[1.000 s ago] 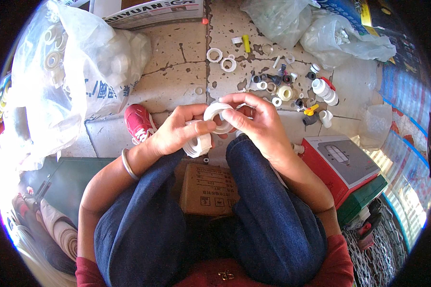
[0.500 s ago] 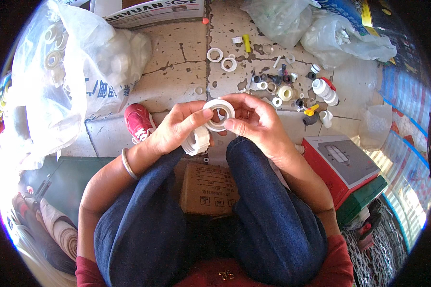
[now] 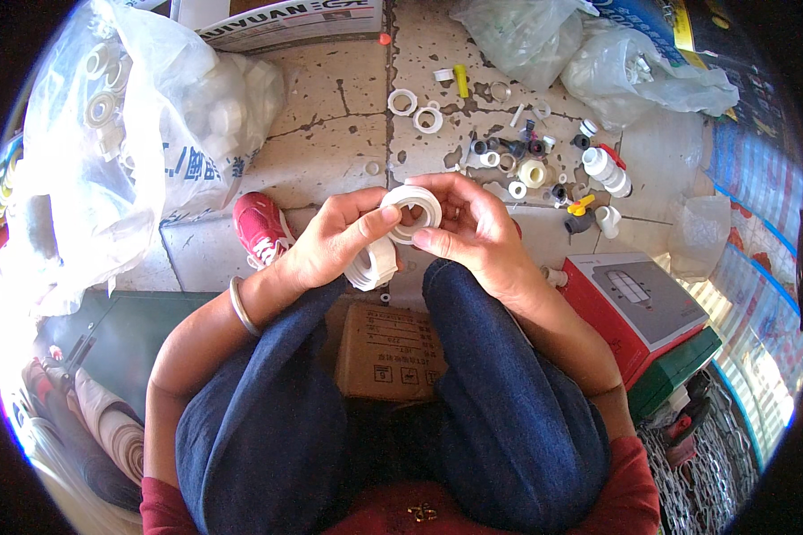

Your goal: The person assembles small white plastic plumbing components and fittings by hand, inserting small gaskets and joining different plastic pieces together while seated on the floor.

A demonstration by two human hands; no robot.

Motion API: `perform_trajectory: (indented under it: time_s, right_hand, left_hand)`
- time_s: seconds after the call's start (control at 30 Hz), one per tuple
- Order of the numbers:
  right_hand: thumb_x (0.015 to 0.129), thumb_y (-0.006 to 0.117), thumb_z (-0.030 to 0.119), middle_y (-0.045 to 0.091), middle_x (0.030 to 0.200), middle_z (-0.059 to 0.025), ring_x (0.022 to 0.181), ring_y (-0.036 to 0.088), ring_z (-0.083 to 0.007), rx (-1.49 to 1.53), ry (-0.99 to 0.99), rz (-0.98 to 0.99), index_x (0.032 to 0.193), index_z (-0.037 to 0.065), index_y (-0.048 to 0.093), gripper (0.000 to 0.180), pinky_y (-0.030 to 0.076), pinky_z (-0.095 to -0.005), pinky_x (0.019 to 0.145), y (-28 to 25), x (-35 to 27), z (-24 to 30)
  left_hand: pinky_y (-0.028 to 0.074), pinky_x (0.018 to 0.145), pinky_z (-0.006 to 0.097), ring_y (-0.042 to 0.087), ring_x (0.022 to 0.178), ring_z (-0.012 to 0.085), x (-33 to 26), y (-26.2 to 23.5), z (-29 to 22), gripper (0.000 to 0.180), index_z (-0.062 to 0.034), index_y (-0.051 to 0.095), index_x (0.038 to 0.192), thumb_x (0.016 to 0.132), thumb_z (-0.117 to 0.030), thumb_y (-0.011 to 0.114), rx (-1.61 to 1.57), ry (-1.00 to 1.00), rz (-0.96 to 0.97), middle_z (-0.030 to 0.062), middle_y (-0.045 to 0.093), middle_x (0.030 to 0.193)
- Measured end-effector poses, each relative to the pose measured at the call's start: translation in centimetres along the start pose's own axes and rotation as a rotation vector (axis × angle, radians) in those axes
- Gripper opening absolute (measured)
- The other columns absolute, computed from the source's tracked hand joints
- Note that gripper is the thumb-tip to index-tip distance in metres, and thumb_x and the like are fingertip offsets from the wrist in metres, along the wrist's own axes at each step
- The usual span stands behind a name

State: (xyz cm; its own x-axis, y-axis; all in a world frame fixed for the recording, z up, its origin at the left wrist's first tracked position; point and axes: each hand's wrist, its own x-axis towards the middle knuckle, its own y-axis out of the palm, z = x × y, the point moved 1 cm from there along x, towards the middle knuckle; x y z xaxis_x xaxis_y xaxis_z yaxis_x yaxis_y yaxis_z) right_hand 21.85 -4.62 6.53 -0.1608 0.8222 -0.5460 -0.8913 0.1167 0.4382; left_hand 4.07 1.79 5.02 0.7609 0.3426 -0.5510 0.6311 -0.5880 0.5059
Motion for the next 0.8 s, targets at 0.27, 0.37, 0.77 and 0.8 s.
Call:
perform_trajectory:
  time_s: [0.27, 0.37, 0.77, 0.8]
  right_hand:
    - [0.079, 0.068, 0.007, 0.055, 0.109, -0.0057, 0.096, 0.054, -0.012, 0.036, -0.058, 0.19, 0.125, 0.004, 0.045, 0.052, 0.045, -0.0276, 0.085, -0.9, 0.2, 0.8]
    - [0.079, 0.066, 0.005, 0.055, 0.112, -0.0036, 0.098, 0.054, -0.0123, -0.229, -0.12, 0.177, 0.126, 0.005, 0.047, 0.051, 0.046, -0.0273, 0.083, -1.9, 0.7, -0.6]
    - [0.074, 0.067, 0.003, 0.051, 0.112, -0.0083, 0.105, 0.053, -0.0177, -0.014, -0.233, 0.073, 0.116, 0.004, 0.039, 0.051, 0.042, -0.0317, 0.091, -3.1, 0.6, -0.5]
    - [0.073, 0.066, 0.002, 0.05, 0.112, -0.0083, 0.104, 0.054, -0.0178, -0.062, -0.234, 0.064, 0.116, 0.004, 0.04, 0.05, 0.043, -0.0316, 0.09, -2.8, 0.4, -0.2]
  left_hand:
    - [0.051, 0.058, 0.025, 0.063, 0.066, 0.0159, -0.3, -0.4, -0.4, 0.05, -0.0001, 0.052, 0.114, 0.092, -0.044, 0.044, -0.124, -0.078, 0.073, 0.0115, 0.064, 0.089]
    - [0.052, 0.051, 0.027, 0.063, 0.063, 0.0178, -0.1, 0.2, -0.4, 0.059, -0.0018, 0.053, 0.112, 0.088, -0.055, 0.043, -0.21, -0.129, 0.08, 0.0147, 0.064, 0.087]
    - [0.044, 0.092, 0.042, 0.052, 0.111, 0.027, 0.2, -1.6, 0.2, 0.043, -0.0016, 0.042, 0.125, 0.093, -0.029, 0.034, -0.623, -0.019, 0.053, 0.017, 0.052, 0.119]
    - [0.044, 0.093, 0.04, 0.052, 0.112, 0.0263, 0.2, -1.6, 0.0, 0.041, -0.0005, 0.042, 0.126, 0.093, -0.023, 0.032, -0.671, -0.004, 0.019, 0.0175, 0.052, 0.118]
